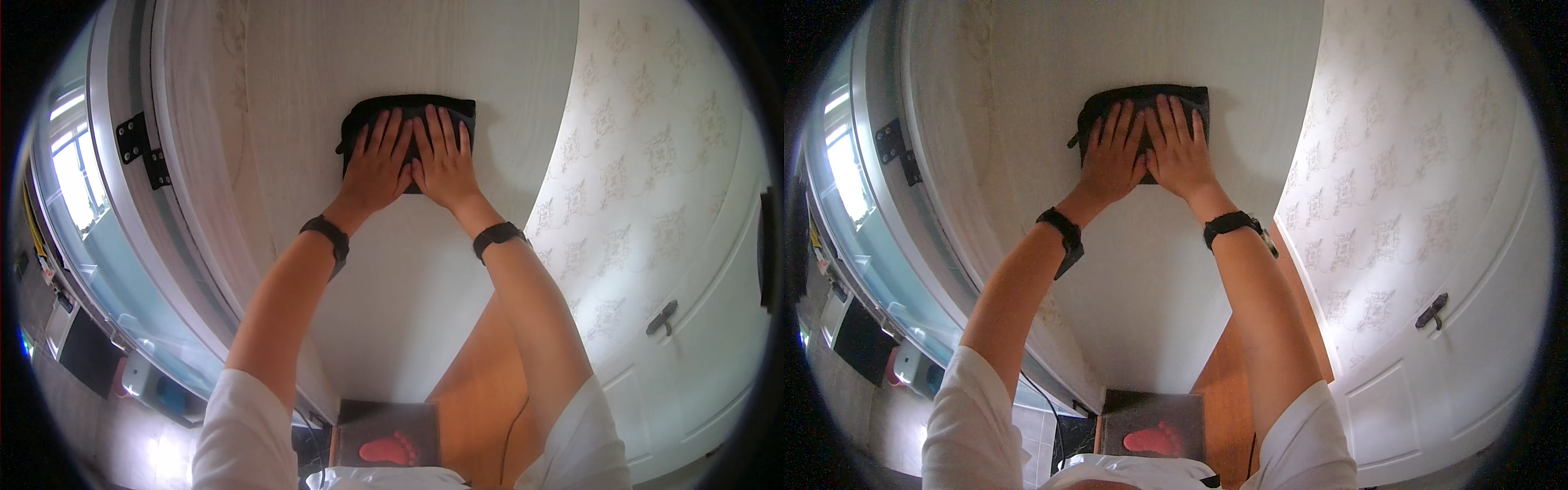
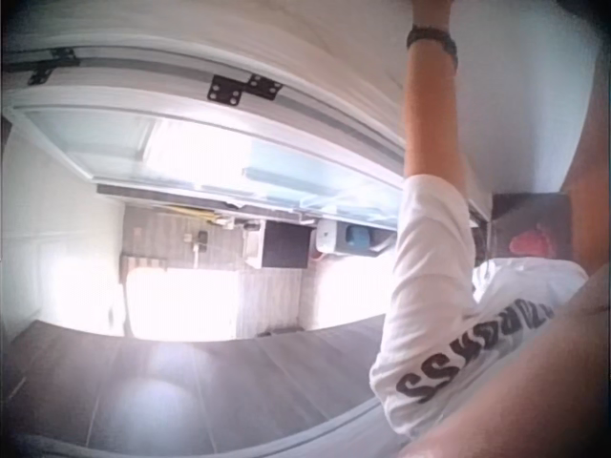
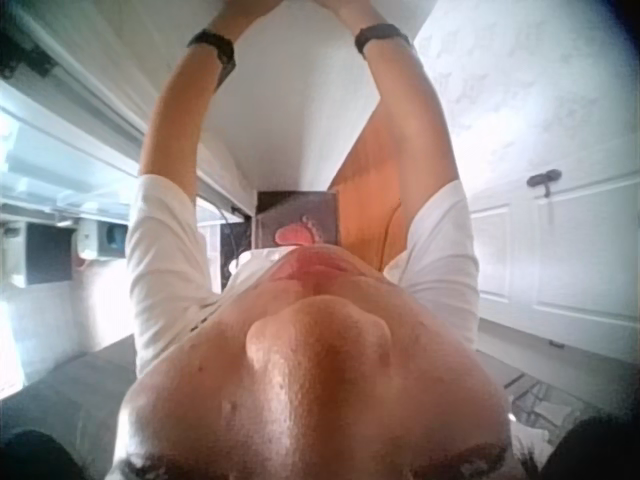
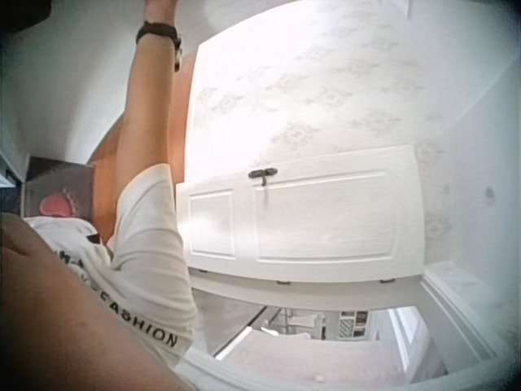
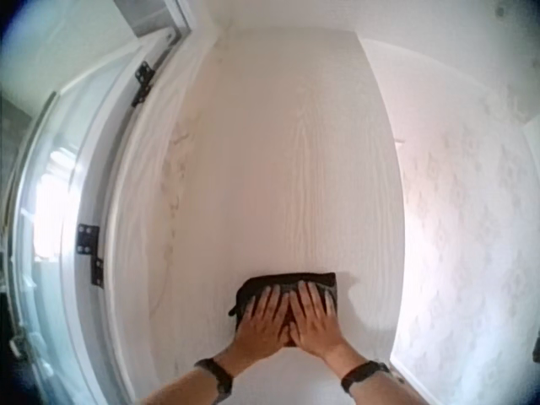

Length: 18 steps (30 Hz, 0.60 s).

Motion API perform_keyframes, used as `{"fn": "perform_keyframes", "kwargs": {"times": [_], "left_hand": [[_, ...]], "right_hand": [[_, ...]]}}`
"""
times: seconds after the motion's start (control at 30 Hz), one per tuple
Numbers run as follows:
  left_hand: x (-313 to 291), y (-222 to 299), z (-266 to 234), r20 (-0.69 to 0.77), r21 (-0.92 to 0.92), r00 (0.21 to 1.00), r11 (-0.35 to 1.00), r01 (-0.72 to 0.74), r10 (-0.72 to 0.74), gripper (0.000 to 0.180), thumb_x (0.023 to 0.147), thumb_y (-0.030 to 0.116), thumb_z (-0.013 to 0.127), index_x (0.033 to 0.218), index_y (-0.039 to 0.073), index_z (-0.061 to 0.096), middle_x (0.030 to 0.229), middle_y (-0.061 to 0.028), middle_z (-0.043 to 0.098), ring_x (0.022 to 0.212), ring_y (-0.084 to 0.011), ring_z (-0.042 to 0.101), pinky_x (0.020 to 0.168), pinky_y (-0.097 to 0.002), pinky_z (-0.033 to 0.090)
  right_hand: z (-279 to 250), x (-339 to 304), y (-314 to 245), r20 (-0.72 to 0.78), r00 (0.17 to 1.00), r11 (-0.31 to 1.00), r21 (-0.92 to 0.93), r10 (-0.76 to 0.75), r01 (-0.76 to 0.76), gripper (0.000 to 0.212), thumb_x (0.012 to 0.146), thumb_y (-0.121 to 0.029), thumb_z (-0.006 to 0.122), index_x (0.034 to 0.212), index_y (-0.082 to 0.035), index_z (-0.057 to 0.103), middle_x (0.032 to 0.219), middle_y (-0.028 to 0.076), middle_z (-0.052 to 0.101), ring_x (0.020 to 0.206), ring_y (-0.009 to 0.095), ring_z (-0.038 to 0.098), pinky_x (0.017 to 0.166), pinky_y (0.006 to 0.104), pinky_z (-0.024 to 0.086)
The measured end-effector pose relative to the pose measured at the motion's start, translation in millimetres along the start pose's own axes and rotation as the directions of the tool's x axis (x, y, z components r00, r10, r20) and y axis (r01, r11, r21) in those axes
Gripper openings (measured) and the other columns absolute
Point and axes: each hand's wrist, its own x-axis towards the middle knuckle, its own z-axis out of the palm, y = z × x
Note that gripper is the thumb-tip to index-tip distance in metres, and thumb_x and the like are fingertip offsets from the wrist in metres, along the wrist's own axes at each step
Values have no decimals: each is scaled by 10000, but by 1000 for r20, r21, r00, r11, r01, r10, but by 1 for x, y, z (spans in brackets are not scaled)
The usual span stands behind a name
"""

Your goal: Cleaning a surface and then installing a flexible black rubber or foam door seal.

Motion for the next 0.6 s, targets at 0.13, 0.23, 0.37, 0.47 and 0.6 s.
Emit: {"fn": "perform_keyframes", "kwargs": {"times": [0.13, 0.23, 0.37, 0.47, 0.6], "left_hand": [[7, -6, 1, -35, -42, 998, 997, -58, 56, 565, 826, 285, 428, 1301, 7, 303, 1377, -182, 235, 1274, -318, 219, 996, -479, 222], [21, -12, -3, -28, -30, 997, 997, -74, 73, 564, 834, 278, 425, 1300, -12, 293, 1375, -197, 225, 1273, -332, 212, 988, -493, 221], [40, -17, -4, -56, 47, 996, 997, -65, 68, 566, 835, 292, 426, 1296, -10, 299, 1367, -198, 238, 1267, -334, 224, 972, -493, 250], [57, -28, -7, -117, 61, 988, 994, -92, 99, 568, 838, 301, 425, 1300, -4, 295, 1368, -195, 237, 1263, -330, 232, 969, -492, 258], [82, -43, -17, -155, 58, 978, 990, -131, 138, 563, 841, 294, 437, 1301, 1, 297, 1365, -184, 252, 1262, -330, 233, 981, -480, 249]], "right_hand": [[-3, 5, 2, 26, 1000, 997, -78, 16, -14, 566, 797, -305, 477, 1284, -43, 359, 1372, 162, 257, 1277, 299, 218, 1012, 487, 196], [-6, 18, 9, -2, 1000, 996, -94, -4, 4, 564, 790, -306, 481, 1273, -33, 373, 1360, 167, 280, 1268, 302, 237, 1009, 476, 209], [-11, 35, 22, -73, 996, 992, -116, -56, 47, 564, 783, -300, 486, 1262, -22, 383, 1345, 168, 308, 1254, 298, 267, 1012, 453, 219], [-13, 52, 31, -88, 995, 993, -116, -42, 31, 561, 787, -296, 483, 1269, -30, 377, 1359, 153, 290, 1261, 287, 257, 1015, 449, 219], [-14, 77, 43, -128, 991, 993, -116, -45, 30, 561, 792, -293, 482, 1277, -37, 363, 1367, 146, 273, 1266, 284, 247, 1018, 457, 217]]}}
